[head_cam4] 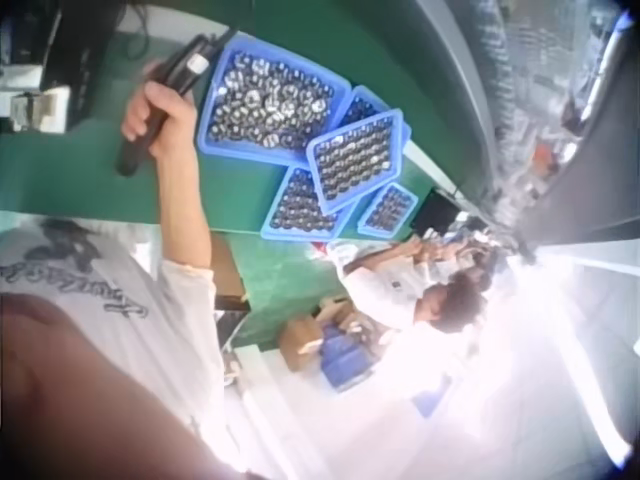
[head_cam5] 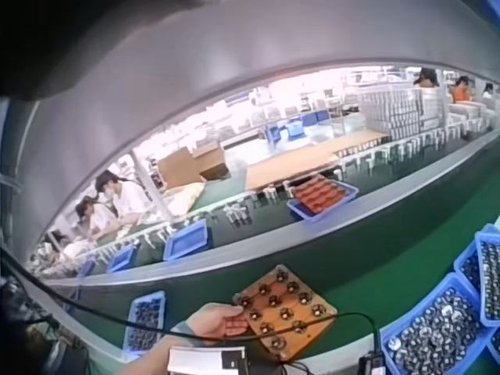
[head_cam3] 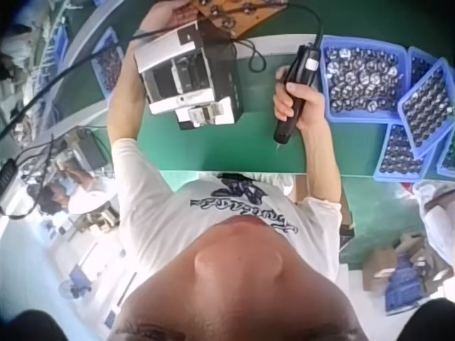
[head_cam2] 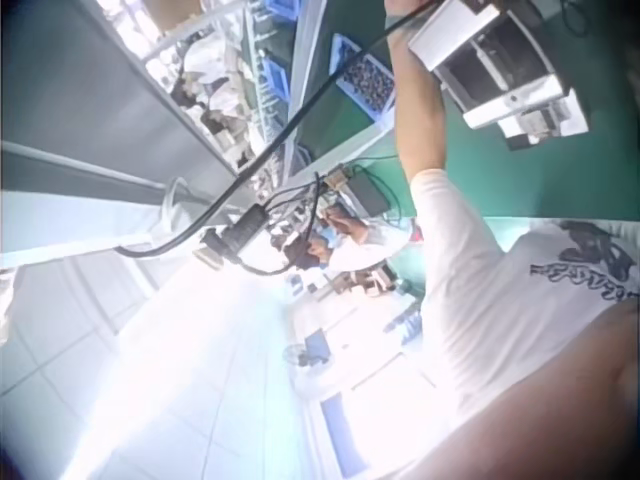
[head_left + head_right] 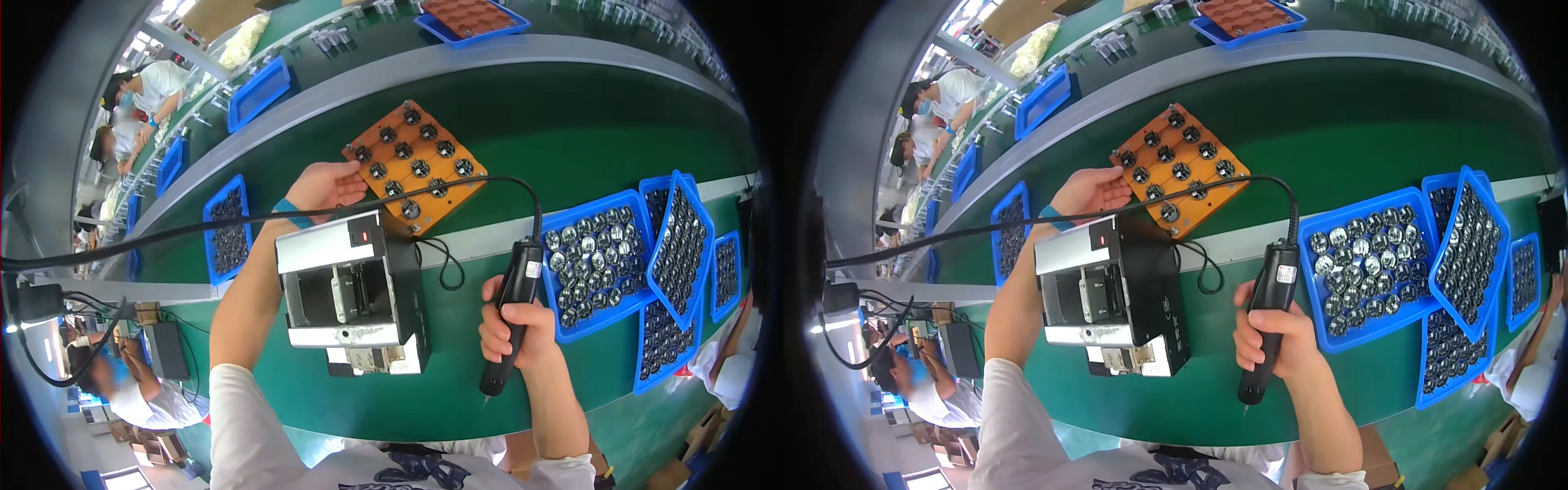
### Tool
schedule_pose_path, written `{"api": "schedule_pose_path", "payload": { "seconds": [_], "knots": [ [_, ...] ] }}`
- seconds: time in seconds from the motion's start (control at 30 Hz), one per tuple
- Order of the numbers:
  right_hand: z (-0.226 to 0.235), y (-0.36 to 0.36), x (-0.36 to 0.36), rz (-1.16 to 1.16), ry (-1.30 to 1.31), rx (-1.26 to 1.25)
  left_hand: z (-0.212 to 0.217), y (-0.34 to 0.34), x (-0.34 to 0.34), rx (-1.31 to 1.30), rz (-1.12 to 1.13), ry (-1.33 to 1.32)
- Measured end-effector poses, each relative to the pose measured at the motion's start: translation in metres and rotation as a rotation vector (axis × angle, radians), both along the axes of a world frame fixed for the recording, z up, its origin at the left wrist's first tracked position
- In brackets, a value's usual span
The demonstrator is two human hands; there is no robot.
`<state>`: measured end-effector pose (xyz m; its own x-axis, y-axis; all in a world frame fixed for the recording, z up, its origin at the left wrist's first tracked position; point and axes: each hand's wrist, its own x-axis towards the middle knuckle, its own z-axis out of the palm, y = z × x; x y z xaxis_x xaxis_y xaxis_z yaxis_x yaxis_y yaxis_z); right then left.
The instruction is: Using an electric screwdriver to fasten small components onto a circuit board.
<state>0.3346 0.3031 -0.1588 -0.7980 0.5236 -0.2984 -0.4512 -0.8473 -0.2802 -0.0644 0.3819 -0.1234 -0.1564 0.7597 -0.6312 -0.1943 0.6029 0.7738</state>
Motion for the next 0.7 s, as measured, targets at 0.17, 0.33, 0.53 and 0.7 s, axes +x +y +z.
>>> {"api": "schedule_pose_path", "payload": {
  "seconds": [0.17, 0.33, 0.53, 0.7],
  "knots": [
    [-0.001, 0.004, 0.001, 0.032, 0.016, 0.013, 0.010, -0.004, 0.015, 0.129, -0.024, -0.203],
    [-0.011, 0.002, 0.004, 0.144, 0.221, 0.057, 0.000, 0.000, 0.021, 0.250, 0.059, -0.144],
    [-0.023, 0.002, 0.007, 0.300, 0.559, 0.051, 0.014, 0.003, 0.031, 0.437, 0.015, -0.079],
    [-0.019, 0.002, 0.007, 0.309, 0.578, 0.059, 0.026, 0.005, 0.031, 0.494, -0.015, 0.008]
  ]
}}
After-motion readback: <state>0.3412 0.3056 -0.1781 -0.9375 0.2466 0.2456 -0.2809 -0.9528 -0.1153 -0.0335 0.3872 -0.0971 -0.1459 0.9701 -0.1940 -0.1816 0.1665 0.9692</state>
